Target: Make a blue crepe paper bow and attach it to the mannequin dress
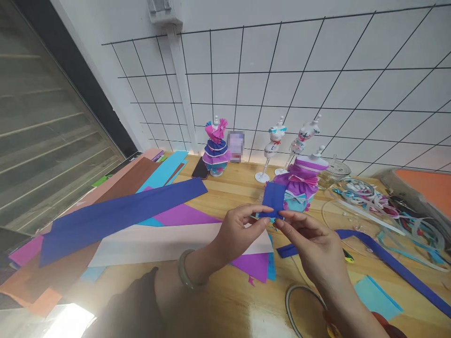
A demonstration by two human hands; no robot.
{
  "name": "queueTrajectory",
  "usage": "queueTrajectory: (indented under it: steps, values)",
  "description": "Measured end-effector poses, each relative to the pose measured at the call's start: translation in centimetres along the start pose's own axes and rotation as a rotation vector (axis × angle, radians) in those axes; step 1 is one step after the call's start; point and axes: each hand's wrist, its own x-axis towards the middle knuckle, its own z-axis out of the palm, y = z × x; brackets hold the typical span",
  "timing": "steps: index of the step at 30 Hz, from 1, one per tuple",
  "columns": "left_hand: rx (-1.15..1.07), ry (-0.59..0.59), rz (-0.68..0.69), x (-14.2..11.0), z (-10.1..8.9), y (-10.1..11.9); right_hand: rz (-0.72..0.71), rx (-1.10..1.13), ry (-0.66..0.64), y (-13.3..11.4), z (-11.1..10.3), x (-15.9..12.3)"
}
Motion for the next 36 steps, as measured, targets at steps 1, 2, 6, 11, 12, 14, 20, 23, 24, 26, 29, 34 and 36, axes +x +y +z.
queueTrajectory:
  steps: [1, 2, 6, 11, 12, 14, 20, 23, 24, 26, 29, 34, 36]
  values:
    - [0.001, -0.005, 0.009, 0.0, 0.0, -0.1, -0.009, 0.002, -0.001, -0.1, 0.0, 0.0]
    - [-0.001, -0.003, 0.016, 0.0, 0.0, -0.2, -0.02, 0.005, -0.004, -0.1, 0.0, -0.1]
    - [-0.033, 0.006, -0.006, 0.2, 0.0, -0.5, -0.072, -0.046, -0.018, 0.0, -0.1, -0.1]
    - [-0.048, 0.001, -0.027, 0.3, -0.1, -0.2, -0.203, -0.229, -0.04, 0.4, -0.4, 0.1]
    - [-0.036, 0.005, -0.018, 0.3, -0.1, -0.1, -0.262, -0.273, -0.038, 0.4, -0.5, 0.2]
    - [-0.007, 0.015, 0.004, 0.4, -0.1, 0.0, -0.407, -0.346, -0.032, 0.6, -0.6, 0.4]
    - [0.061, 0.027, 0.042, 0.4, -0.3, -0.1, -0.695, -0.421, -0.065, 0.7, -0.8, 0.8]
    - [0.117, 0.028, 0.079, 0.4, -0.4, -0.2, -0.752, -0.435, -0.102, 0.6, -0.9, 0.8]
    - [0.139, 0.029, 0.093, 0.4, -0.4, -0.2, -0.766, -0.439, -0.112, 0.5, -1.0, 0.9]
    - [0.181, 0.028, 0.123, 0.4, -0.5, -0.2, -0.782, -0.451, -0.122, 0.4, -1.0, 0.9]
    - [0.217, 0.03, 0.152, 0.5, -0.5, -0.2, -0.782, -0.47, -0.124, 0.3, -1.1, 0.9]
    - [0.202, 0.042, 0.115, 0.5, -0.5, -0.4, -0.749, -0.493, -0.119, 0.5, -1.2, 0.9]
    - [0.198, 0.05, 0.083, 0.5, -0.5, -0.5, -0.731, -0.495, -0.111, 0.6, -1.2, 0.9]
